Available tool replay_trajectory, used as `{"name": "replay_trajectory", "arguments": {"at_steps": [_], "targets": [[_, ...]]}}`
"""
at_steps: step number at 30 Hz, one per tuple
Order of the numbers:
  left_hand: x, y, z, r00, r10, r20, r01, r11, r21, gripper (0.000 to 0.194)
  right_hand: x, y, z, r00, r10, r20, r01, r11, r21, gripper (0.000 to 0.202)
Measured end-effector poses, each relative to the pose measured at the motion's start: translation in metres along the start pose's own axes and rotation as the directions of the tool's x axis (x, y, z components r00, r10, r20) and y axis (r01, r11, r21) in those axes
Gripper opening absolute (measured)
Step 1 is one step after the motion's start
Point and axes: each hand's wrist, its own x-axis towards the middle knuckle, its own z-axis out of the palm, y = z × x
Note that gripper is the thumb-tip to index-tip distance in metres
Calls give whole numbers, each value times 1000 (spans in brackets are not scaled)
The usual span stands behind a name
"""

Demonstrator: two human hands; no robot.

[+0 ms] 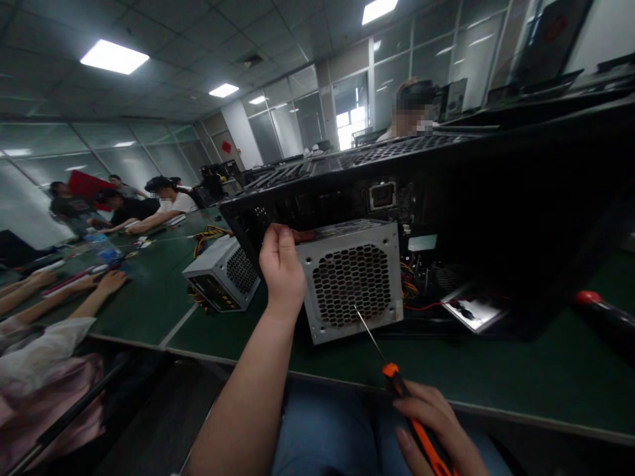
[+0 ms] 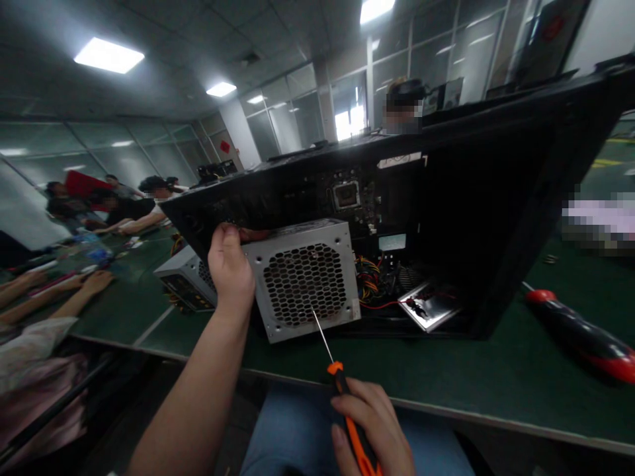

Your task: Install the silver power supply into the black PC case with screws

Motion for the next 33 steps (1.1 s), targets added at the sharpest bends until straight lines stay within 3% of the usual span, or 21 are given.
{"name": "replay_trajectory", "arguments": {"at_steps": [6, 20, 33], "targets": [[0, -3, -1, 1000, -16, -14, 17, 1000, 17, 36, 8, 8, 3, 1000, 20, 17, -21, 999, 25, 14], [0, 0, 1, 999, -27, -22, 27, 1000, -14, 34, 6, 13, 14, 999, -46, -25, 46, 999, -21, 17], [-1, 4, 2, 1000, -19, -15, 19, 1000, -2, 34, 20, 15, 20, 993, -103, -59, 100, 994, -41, 18]]}}
